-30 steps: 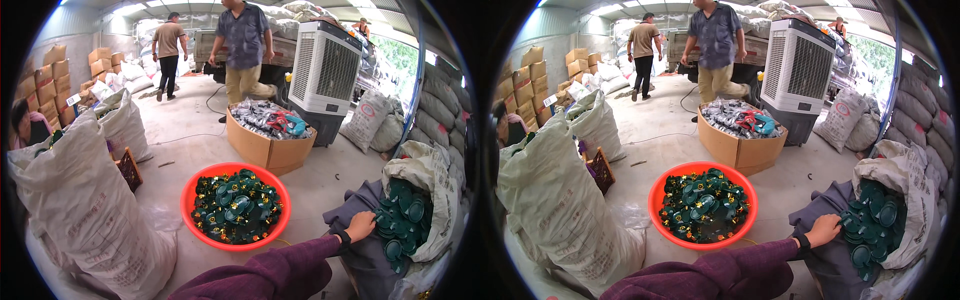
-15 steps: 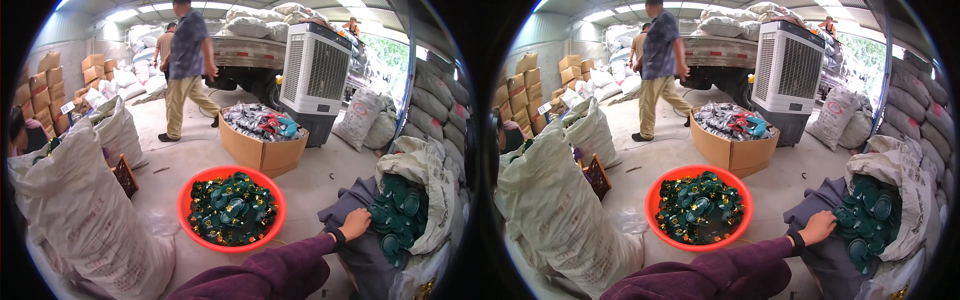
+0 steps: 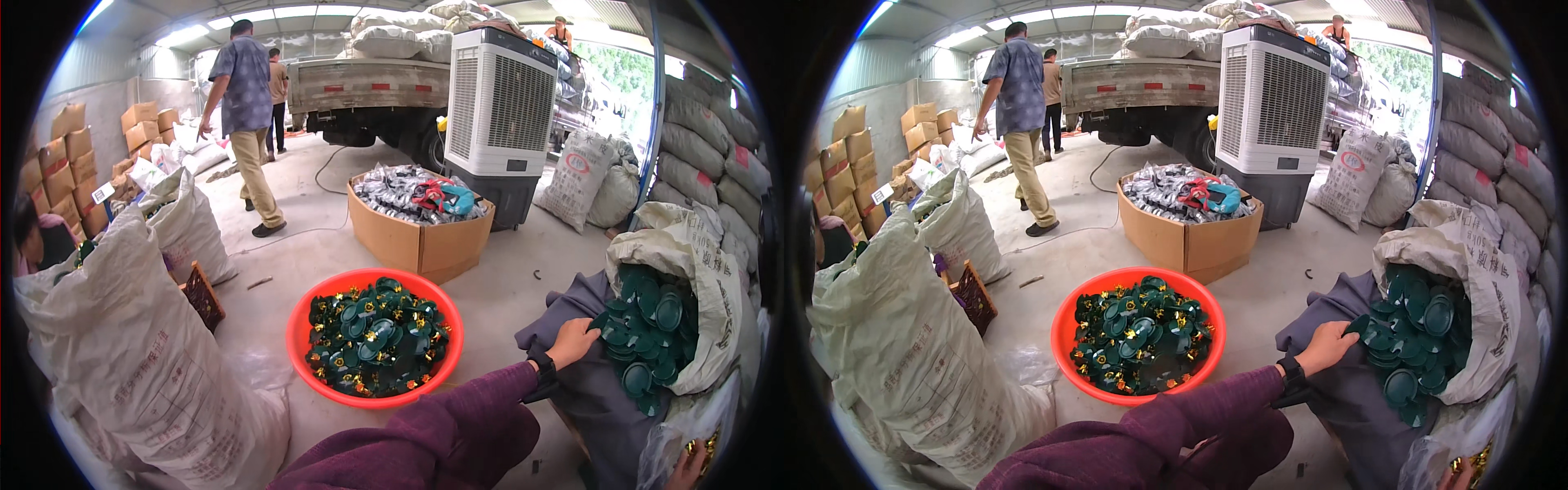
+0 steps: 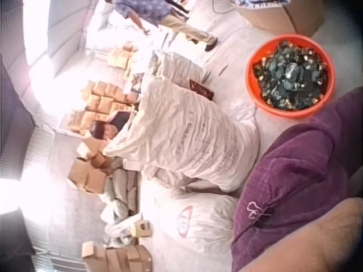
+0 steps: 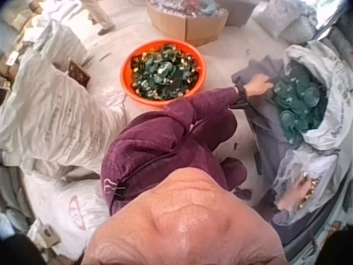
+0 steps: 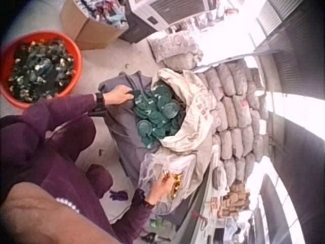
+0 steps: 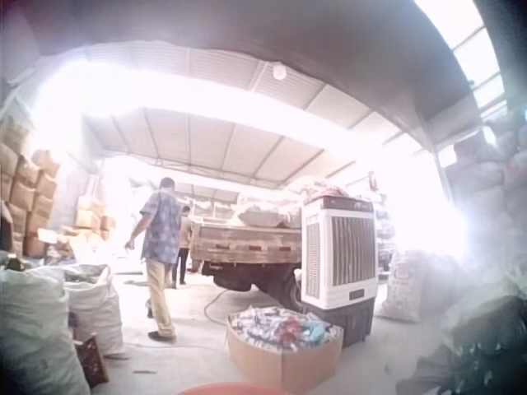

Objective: Assembling green plastic circular parts with small gold bells.

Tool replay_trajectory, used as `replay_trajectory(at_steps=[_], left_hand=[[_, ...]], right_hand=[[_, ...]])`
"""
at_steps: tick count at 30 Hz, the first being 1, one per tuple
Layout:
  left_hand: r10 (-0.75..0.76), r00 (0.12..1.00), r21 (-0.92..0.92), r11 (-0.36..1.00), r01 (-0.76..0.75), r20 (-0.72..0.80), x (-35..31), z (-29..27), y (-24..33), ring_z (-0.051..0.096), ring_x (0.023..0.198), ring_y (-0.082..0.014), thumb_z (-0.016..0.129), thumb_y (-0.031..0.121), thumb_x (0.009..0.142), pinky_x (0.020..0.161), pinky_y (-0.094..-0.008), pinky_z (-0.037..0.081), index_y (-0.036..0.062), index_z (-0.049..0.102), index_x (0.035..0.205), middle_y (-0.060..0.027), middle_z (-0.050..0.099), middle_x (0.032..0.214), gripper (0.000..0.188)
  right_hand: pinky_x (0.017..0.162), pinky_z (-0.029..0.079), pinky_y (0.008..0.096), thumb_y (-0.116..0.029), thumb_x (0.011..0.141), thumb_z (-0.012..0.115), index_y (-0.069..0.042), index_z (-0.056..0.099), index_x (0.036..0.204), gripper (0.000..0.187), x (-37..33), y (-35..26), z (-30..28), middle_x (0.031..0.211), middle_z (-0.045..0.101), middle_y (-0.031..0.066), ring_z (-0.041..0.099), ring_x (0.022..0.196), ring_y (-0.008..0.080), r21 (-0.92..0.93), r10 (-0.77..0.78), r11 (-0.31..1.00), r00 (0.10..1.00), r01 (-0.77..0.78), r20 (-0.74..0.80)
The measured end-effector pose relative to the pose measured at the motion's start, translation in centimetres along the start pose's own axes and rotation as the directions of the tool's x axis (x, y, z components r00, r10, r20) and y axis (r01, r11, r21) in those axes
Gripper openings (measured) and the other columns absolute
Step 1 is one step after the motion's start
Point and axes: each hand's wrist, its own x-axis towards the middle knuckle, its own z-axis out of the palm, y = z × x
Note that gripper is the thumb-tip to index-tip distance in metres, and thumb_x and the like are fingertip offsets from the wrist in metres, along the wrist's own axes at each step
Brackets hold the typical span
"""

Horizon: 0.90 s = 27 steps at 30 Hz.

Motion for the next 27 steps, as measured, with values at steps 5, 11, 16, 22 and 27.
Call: replay_trajectory(at_steps=[5, 11, 16, 22, 27], left_hand=[[-0.047, 0.997, 0.046, 0.998, 0.044, 0.067, 0.1, 0.1, 0.4, 0.054, 0.061, -0.0325, 0.058, 0.018, 0.081, 0.059, -0.0394, 0.041, -0.0025, 0.056, 0.079, -0.0187, 0.055, 0.066, 0.020], [-0.065, 0.993, 0.102, 0.993, 0.055, 0.099, -0.6, -0.4, 0.5, 0.056, 0.072, -0.0389, 0.057, 0.017, 0.079, 0.063, -0.0439, 0.042, -0.0012, 0.058, 0.078, -0.0204, 0.058, 0.073, 0.018], [-0.032, 0.997, -0.050, 0.998, 0.036, 0.072, -1.3, 1.4, 1.4, 0.051, 0.057, -0.0240, 0.059, 0.018, 0.080, 0.058, -0.0391, 0.042, -0.0048, 0.053, 0.077, -0.0214, 0.053, 0.066, 0.024], [-0.277, 0.833, -0.215, 0.883, 0.417, 0.478, -6.4, -3.2, 10.5, 0.058, 0.058, -0.0085, 0.054, 0.014, 0.086, 0.048, -0.0240, 0.044, -0.0032, 0.057, 0.086, -0.0035, 0.058, 0.068, 0.017], [-0.229, 0.763, -0.262, 0.847, 0.462, 0.605, -9.5, -1.4, 12.6, 0.057, 0.060, -0.0092, 0.052, 0.007, 0.084, 0.053, -0.0252, 0.046, -0.0044, 0.056, 0.088, -0.0061, 0.060, 0.073, 0.012]], right_hand=[[0.066, 0.046, 0.0305, -0.017, 0.088, 0.062, 0.001, 0.061, 0.104, 0.024, -1.0, -2.5, 1.6, 0.084, 0.063, 0.0124, 0.059, 0.073, 0.0204, 0.181, -0.105, 0.979, 0.994, 0.097, 0.035], [0.066, 0.047, 0.0285, -0.009, 0.086, 0.061, 0.000, 0.060, 0.105, 0.021, -2.2, -2.8, 3.7, 0.087, 0.062, 0.0083, 0.059, 0.074, 0.0189, 0.466, -0.019, 0.884, 0.990, -0.049, 0.140], [0.069, 0.048, 0.0254, -0.001, 0.084, 0.054, 0.002, 0.055, 0.111, 0.027, -4.1, -2.7, 4.9, 0.093, 0.059, 0.0059, 0.055, 0.075, 0.0128, 0.744, 0.081, 0.584, 0.935, -0.326, 0.346], [0.065, 0.048, 0.0226, 0.006, 0.080, 0.056, 0.004, 0.056, 0.104, 0.024, -2.6, -10.6, 8.0, 0.089, 0.056, 0.0053, 0.058, 0.074, 0.0108, 0.817, -0.057, 0.448, 0.900, -0.363, 0.432], [0.063, 0.047, 0.0215, 0.006, 0.080, 0.059, 0.000, 0.057, 0.108, 0.028, -3.4, -9.7, 9.6, 0.091, 0.054, 0.0043, 0.058, 0.074, 0.0093, 0.897, -0.128, 0.328, 0.927, -0.297, 0.354]])
